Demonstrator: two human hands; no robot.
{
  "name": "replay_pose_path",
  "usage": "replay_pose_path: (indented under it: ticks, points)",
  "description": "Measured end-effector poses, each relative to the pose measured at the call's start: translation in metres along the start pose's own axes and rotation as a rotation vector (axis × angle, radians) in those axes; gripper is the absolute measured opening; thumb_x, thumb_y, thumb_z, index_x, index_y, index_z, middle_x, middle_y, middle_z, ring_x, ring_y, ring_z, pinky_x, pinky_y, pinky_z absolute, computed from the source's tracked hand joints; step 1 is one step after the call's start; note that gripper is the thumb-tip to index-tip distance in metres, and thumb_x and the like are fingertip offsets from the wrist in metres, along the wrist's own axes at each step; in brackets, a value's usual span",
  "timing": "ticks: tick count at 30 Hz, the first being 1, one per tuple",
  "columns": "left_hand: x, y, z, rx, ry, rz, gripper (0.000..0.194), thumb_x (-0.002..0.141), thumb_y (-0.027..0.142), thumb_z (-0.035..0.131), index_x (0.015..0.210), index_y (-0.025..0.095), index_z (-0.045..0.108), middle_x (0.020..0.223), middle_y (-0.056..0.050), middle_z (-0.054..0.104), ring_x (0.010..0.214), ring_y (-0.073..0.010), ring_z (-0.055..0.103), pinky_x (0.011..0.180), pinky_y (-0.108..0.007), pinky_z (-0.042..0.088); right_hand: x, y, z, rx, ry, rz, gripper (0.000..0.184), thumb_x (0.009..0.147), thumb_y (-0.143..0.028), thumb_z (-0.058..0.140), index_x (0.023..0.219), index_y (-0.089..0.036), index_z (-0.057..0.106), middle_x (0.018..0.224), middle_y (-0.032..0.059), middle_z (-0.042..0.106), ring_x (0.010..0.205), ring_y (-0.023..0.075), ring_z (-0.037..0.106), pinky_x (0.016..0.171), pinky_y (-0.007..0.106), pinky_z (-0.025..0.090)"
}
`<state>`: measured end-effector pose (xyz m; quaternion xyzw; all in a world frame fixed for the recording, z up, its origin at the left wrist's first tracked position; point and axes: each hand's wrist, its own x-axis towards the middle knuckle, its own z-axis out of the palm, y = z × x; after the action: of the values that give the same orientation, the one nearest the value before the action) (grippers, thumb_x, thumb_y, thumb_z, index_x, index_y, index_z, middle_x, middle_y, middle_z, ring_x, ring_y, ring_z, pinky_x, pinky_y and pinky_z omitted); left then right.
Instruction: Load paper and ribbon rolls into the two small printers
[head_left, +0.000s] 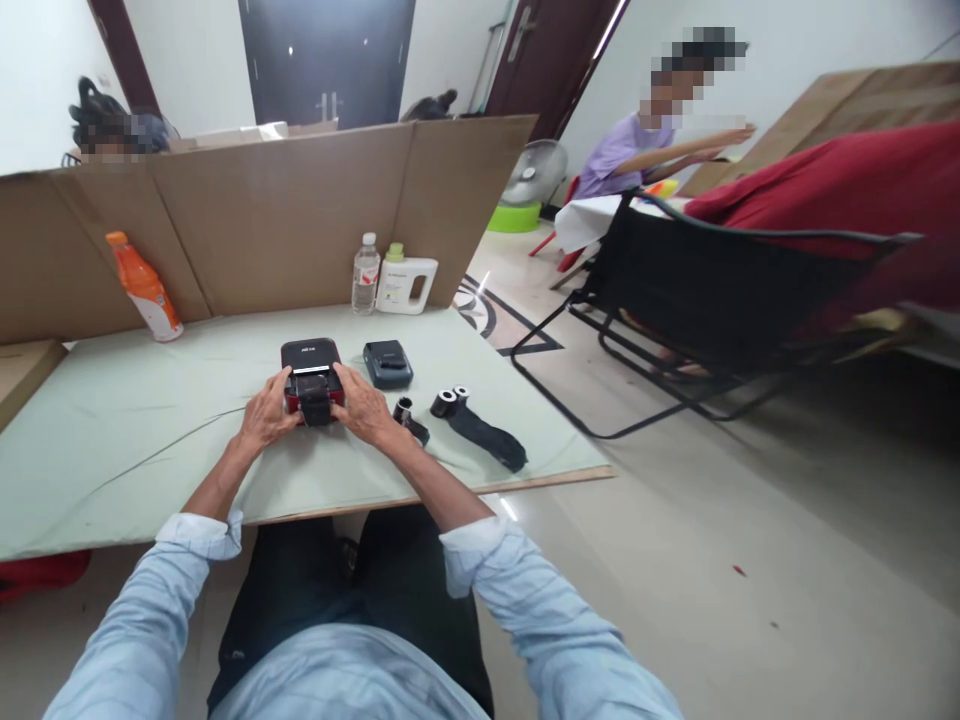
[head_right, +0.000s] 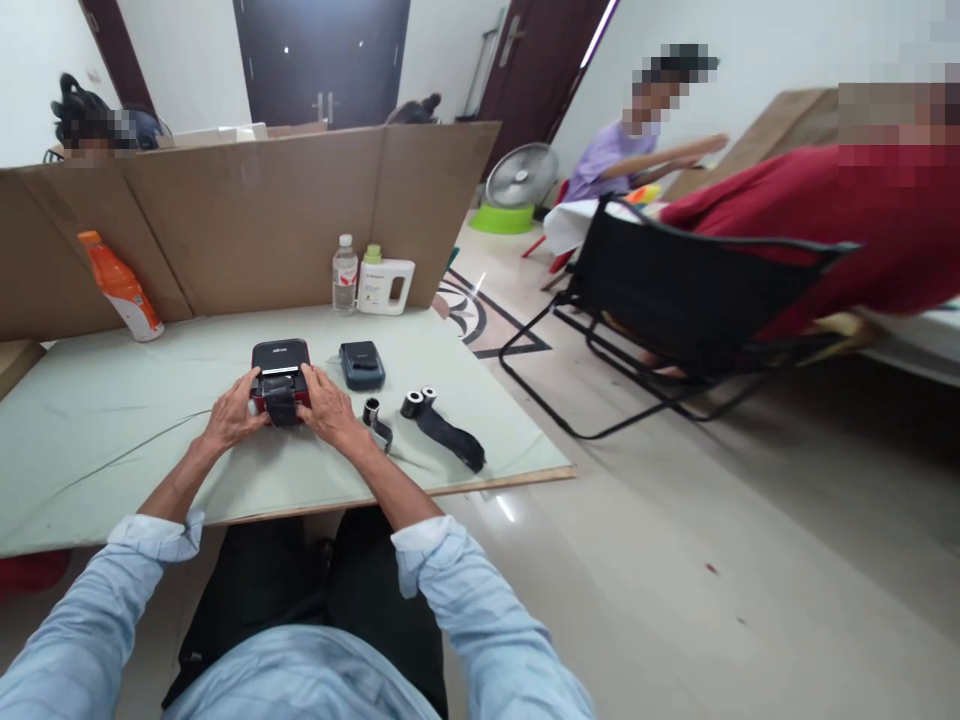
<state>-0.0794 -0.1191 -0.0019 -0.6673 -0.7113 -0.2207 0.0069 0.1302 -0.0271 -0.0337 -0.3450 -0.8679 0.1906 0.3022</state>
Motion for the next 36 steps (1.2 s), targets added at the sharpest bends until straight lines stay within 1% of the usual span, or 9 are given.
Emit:
replay_pose_path:
  ticks: [3,7,10,15,18,22,26,30,36]
  points:
    - [0.002,-0.003,0.000,-0.035,-0.003,-0.016,0.099,0.079,0.037,0.081,0.165,0.022,0.034,0.161,-0.016,0.054,0.135,-0.0366,0.065,0.108,-0.047,0.057,-0.001,0.002,0.001,0.029,0.006,0.016,0.087,0.090,-0.028,0.069,0.167,-0.017,0.028,0.161,0.0214,0.048,0.143,0.0374,0.054,0.113,0.054,0.052]
    - [0.005,-0.005,-0.002,-0.045,-0.016,-0.020,0.095,0.080,0.039,0.080,0.163,0.021,0.037,0.162,-0.015,0.053,0.138,-0.0355,0.062,0.114,-0.046,0.054,-0.002,0.003,0.001,0.057,-0.017,0.068,0.089,0.091,-0.035,0.069,0.167,-0.015,0.027,0.156,0.0225,0.053,0.137,0.0394,0.058,0.109,0.054,0.054]
    - [0.006,-0.006,0.002,-0.077,-0.042,0.007,0.097,0.079,0.042,0.080,0.163,0.019,0.037,0.162,-0.017,0.053,0.143,-0.0360,0.058,0.115,-0.046,0.052,-0.004,0.005,0.004,0.091,-0.013,0.074,0.089,0.092,-0.036,0.068,0.168,-0.017,0.026,0.156,0.0212,0.054,0.136,0.0390,0.059,0.109,0.054,0.054]
    - [0.008,-0.004,0.010,-0.125,-0.044,0.025,0.095,0.082,0.036,0.073,0.165,0.014,0.032,0.163,-0.020,0.050,0.144,-0.0370,0.057,0.115,-0.048,0.052,-0.004,0.006,0.009,0.109,0.013,0.052,0.090,0.092,-0.036,0.066,0.169,-0.016,0.024,0.153,0.0216,0.058,0.136,0.0390,0.059,0.109,0.054,0.053]
    - [0.007,-0.004,0.005,-0.124,-0.049,0.012,0.094,0.083,0.034,0.071,0.165,0.013,0.031,0.162,-0.021,0.052,0.142,-0.0379,0.060,0.113,-0.049,0.053,0.002,0.002,0.011,0.096,0.037,0.013,0.091,0.091,-0.033,0.066,0.169,-0.015,0.023,0.153,0.0214,0.059,0.136,0.0385,0.059,0.110,0.054,0.052]
    - [-0.003,-0.015,-0.012,-0.108,0.011,0.005,0.094,0.082,0.032,0.070,0.165,0.014,0.030,0.160,-0.019,0.054,0.141,-0.0364,0.060,0.114,-0.047,0.053,0.012,-0.014,0.015,0.086,0.015,-0.023,0.092,0.091,-0.031,0.066,0.170,-0.015,0.021,0.152,0.0208,0.060,0.135,0.0380,0.059,0.109,0.052,0.052]
    - [-0.022,-0.033,-0.024,-0.076,0.079,-0.028,0.095,0.080,0.028,0.072,0.165,0.018,0.031,0.158,-0.017,0.057,0.139,-0.0357,0.062,0.113,-0.047,0.054,0.019,-0.036,0.026,0.085,-0.045,-0.047,0.093,0.094,-0.032,0.065,0.171,-0.016,0.016,0.150,0.0196,0.062,0.133,0.0358,0.061,0.107,0.049,0.053]
    - [-0.038,-0.051,-0.031,-0.068,0.084,-0.077,0.096,0.079,0.029,0.073,0.165,0.018,0.031,0.156,-0.018,0.059,0.137,-0.0363,0.064,0.112,-0.048,0.055,0.023,-0.055,0.039,0.094,-0.090,-0.067,0.094,0.094,-0.031,0.065,0.172,-0.019,0.013,0.155,0.0178,0.059,0.135,0.0347,0.060,0.108,0.047,0.052]
    - [-0.049,-0.079,-0.047,-0.049,0.111,-0.114,0.096,0.078,0.030,0.072,0.164,0.017,0.032,0.156,-0.019,0.058,0.136,-0.0370,0.064,0.111,-0.048,0.055,0.034,-0.082,0.058,0.121,-0.121,-0.090,0.092,0.095,-0.030,0.065,0.171,-0.014,0.016,0.159,0.0201,0.054,0.137,0.0354,0.058,0.112,0.047,0.050]
